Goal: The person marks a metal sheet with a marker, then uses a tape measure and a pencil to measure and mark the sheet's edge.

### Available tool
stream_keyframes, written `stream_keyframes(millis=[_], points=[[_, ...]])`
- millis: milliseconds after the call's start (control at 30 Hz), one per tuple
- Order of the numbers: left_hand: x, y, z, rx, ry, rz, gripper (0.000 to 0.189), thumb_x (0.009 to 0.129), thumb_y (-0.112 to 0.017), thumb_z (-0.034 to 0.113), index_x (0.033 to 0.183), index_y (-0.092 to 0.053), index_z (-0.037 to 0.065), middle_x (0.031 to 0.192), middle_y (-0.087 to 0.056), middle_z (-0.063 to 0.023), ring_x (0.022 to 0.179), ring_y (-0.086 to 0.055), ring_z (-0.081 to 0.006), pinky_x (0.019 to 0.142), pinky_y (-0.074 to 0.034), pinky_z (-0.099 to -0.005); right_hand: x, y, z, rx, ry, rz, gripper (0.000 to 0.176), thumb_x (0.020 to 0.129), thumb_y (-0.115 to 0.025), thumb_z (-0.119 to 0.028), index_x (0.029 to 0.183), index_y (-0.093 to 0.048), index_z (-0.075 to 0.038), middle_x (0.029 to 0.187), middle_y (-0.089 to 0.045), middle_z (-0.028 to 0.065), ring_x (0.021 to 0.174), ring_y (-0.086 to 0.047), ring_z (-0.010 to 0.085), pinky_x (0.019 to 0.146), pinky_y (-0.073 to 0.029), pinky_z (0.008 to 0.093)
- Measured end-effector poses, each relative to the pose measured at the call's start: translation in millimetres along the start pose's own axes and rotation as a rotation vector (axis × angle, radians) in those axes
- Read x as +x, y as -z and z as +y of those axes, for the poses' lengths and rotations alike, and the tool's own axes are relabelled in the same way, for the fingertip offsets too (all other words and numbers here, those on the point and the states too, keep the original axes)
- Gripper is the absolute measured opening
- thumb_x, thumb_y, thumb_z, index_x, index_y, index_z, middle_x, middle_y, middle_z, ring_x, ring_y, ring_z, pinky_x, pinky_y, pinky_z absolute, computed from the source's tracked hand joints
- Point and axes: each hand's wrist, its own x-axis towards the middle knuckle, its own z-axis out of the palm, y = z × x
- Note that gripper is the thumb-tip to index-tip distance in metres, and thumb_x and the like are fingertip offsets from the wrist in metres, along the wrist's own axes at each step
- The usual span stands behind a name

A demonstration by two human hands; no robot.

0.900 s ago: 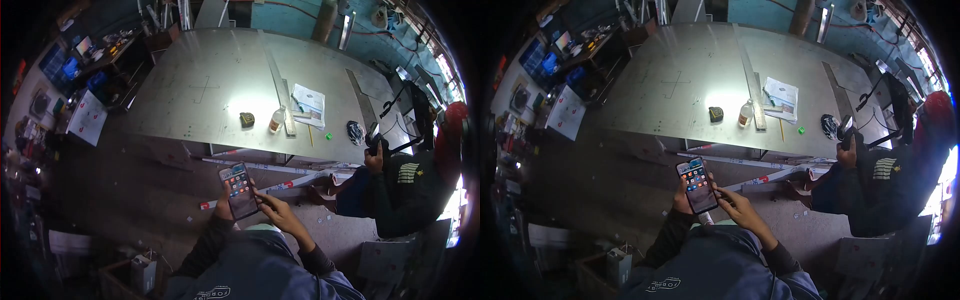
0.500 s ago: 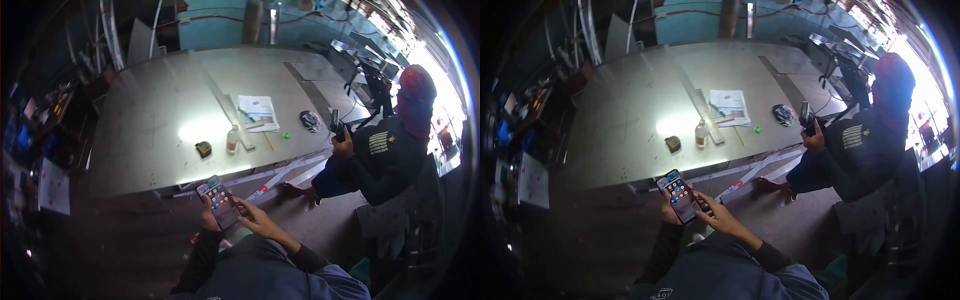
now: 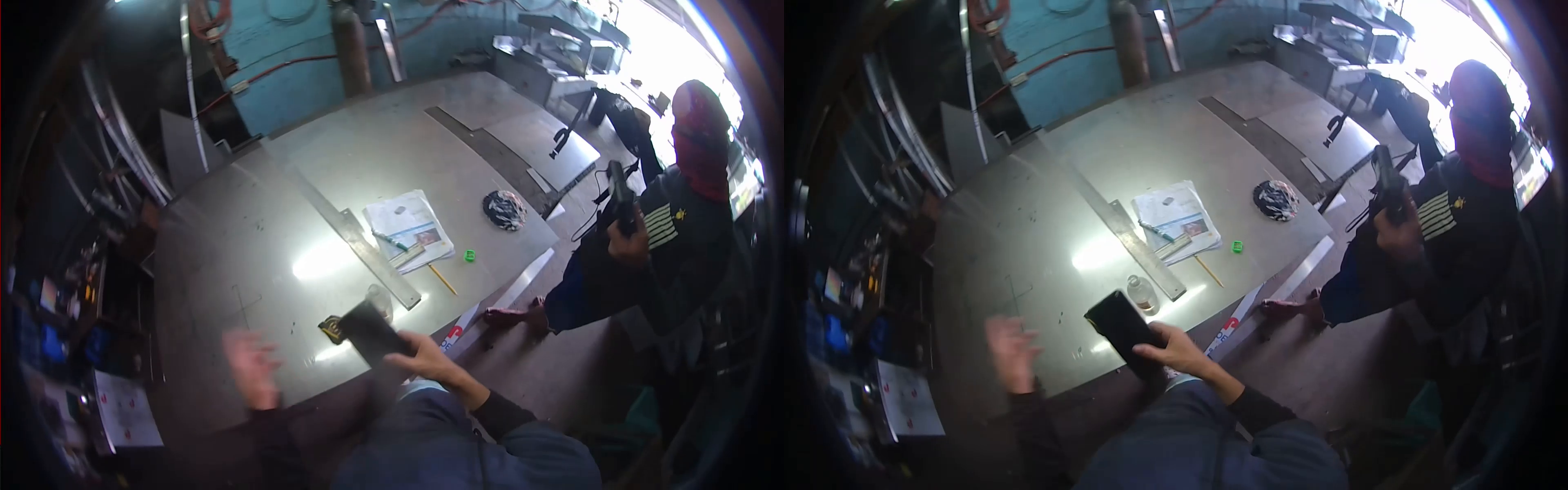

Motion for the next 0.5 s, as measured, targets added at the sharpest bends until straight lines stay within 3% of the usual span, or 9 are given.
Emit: stream_keyframes(millis=[33,67,133,167,200,267,300,400,500], points=[[27,41,1,-0.097,0.137,0.336,0.056,0.093,-0.052,0.034,0.138,-0.032,0.007,0.125,-0.052,-0.0114,0.091,-0.062,-0.0237,0.064,-0.054,-0.0338,7,13,-15,0.013,0.047,0.109,0.042,0.086,-0.073,-0.018,0.119,-0.056,0.004,0.103,-0.066,0.008,0.093,-0.061,0.0122,0.084,-0.049,0.028],[43,79,31,-0.147,0.211,0.582,0.054,0.094,-0.051,0.032,0.138,-0.03,0.007,0.129,-0.051,-0.0124,0.094,-0.062,-0.0269,0.07,-0.053,-0.0348,23,34,-10,-0.055,0.248,0.227,0.043,0.086,-0.072,-0.02,0.118,-0.057,0.005,0.103,-0.066,0.0083,0.094,-0.06,0.0125,0.085,-0.049,0.0281],[42,183,10,-0.23,-0.188,1.011,0.055,0.093,-0.054,0.029,0.139,-0.033,0.007,0.13,-0.053,-0.0116,0.107,-0.057,-0.0276,0.087,-0.046,-0.0399,47,87,-11,-0.287,0.133,0.417,0.051,0.085,-0.073,-0.03,0.116,-0.059,0.008,0.102,-0.067,0.0124,0.093,-0.061,0.0148,0.084,-0.048,0.0295],[38,214,14,-0.138,-0.245,1.119,0.054,0.092,-0.055,0.029,0.138,-0.035,0.008,0.127,-0.054,-0.0108,0.105,-0.057,-0.0261,0.086,-0.045,-0.0391,75,122,29,-0.357,0.224,0.57,0.051,0.083,-0.074,-0.029,0.114,-0.059,0.008,0.103,-0.068,0.0145,0.092,-0.062,0.0161,0.083,-0.049,0.0306],[36,228,18,-0.06,-0.31,1.233,0.054,0.092,-0.056,0.028,0.138,-0.037,0.008,0.125,-0.055,-0.0099,0.103,-0.056,-0.0247,0.085,-0.045,-0.0383,84,136,16,-0.317,0.179,0.62,0.048,0.081,-0.075,-0.028,0.111,-0.062,0.007,0.104,-0.069,0.0166,0.093,-0.064,0.0173,0.083,-0.049,0.0311],[33,231,11,-0.019,-0.175,1.125,0.053,0.092,-0.057,0.028,0.138,-0.039,0.009,0.124,-0.055,-0.0087,0.099,-0.056,-0.0228,0.083,-0.044,-0.0367,108,168,16,-0.581,0.092,0.808,0.044,0.078,-0.076,-0.028,0.104,-0.066,0.005,0.093,-0.071,0.0183,0.085,-0.068,0.021,0.078,-0.052,0.0329],[34,229,4,-0.01,-0.048,1.003,0.052,0.092,-0.057,0.028,0.138,-0.04,0.01,0.122,-0.055,-0.0076,0.095,-0.056,-0.0209,0.082,-0.044,-0.0352,125,190,38,-0.582,0.119,0.866,0.042,0.079,-0.076,-0.031,0.096,-0.066,0.006,0.079,-0.069,0.0142,0.072,-0.065,0.0191,0.066,-0.05,0.0341],[40,193,-30,-0.023,0.101,0.808,0.051,0.093,-0.058,0.028,0.139,-0.043,0.013,0.118,-0.056,-0.0045,0.088,-0.054,-0.013,0.075,-0.043,-0.0293,156,232,61,-0.782,0.015,0.956,0.048,0.076,-0.077,-0.037,0.097,-0.066,0.006,0.083,-0.069,0.0181,0.075,-0.067,0.0251,0.07,-0.051,0.0351],[49,168,-65,-0.059,0.193,0.714,0.048,0.093,-0.058,0.026,0.137,-0.044,0.011,0.115,-0.058,-0.0031,0.084,-0.055,-0.011,0.071,-0.045,-0.0283,174,249,69,-0.758,-0.047,0.96,0.051,0.074,-0.077,-0.039,0.097,-0.066,0.005,0.085,-0.069,0.0203,0.079,-0.069,0.0283,0.073,-0.051,0.0362]])
